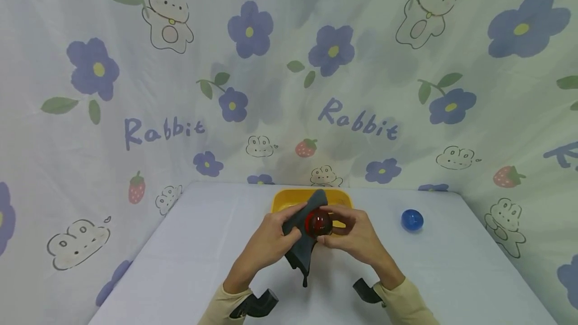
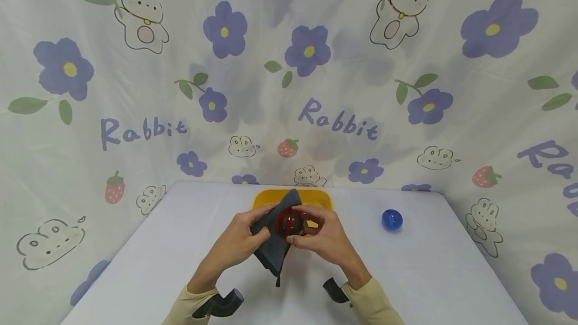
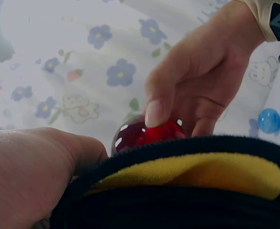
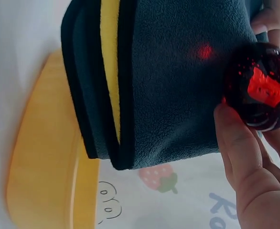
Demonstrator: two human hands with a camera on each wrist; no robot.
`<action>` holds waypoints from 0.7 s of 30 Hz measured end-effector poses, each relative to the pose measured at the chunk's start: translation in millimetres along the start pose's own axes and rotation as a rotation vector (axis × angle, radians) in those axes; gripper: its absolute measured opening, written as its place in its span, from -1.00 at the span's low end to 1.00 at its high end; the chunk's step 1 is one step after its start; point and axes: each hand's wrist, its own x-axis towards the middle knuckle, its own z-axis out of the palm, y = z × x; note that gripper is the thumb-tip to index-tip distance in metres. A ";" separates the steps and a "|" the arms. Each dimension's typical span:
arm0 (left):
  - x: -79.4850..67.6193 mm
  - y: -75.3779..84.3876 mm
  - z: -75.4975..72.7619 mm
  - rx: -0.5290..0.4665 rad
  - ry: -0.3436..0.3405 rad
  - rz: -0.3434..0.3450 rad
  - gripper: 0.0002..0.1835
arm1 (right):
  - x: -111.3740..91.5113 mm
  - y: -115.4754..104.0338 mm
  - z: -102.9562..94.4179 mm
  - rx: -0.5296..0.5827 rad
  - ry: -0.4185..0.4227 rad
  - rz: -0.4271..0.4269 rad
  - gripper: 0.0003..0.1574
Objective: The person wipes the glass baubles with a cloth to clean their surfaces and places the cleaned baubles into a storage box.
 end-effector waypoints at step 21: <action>-2.4 2.5 4.1 0.016 -0.040 -0.023 -0.38 | -0.9 5.5 -5.9 -0.079 0.134 0.061 -0.25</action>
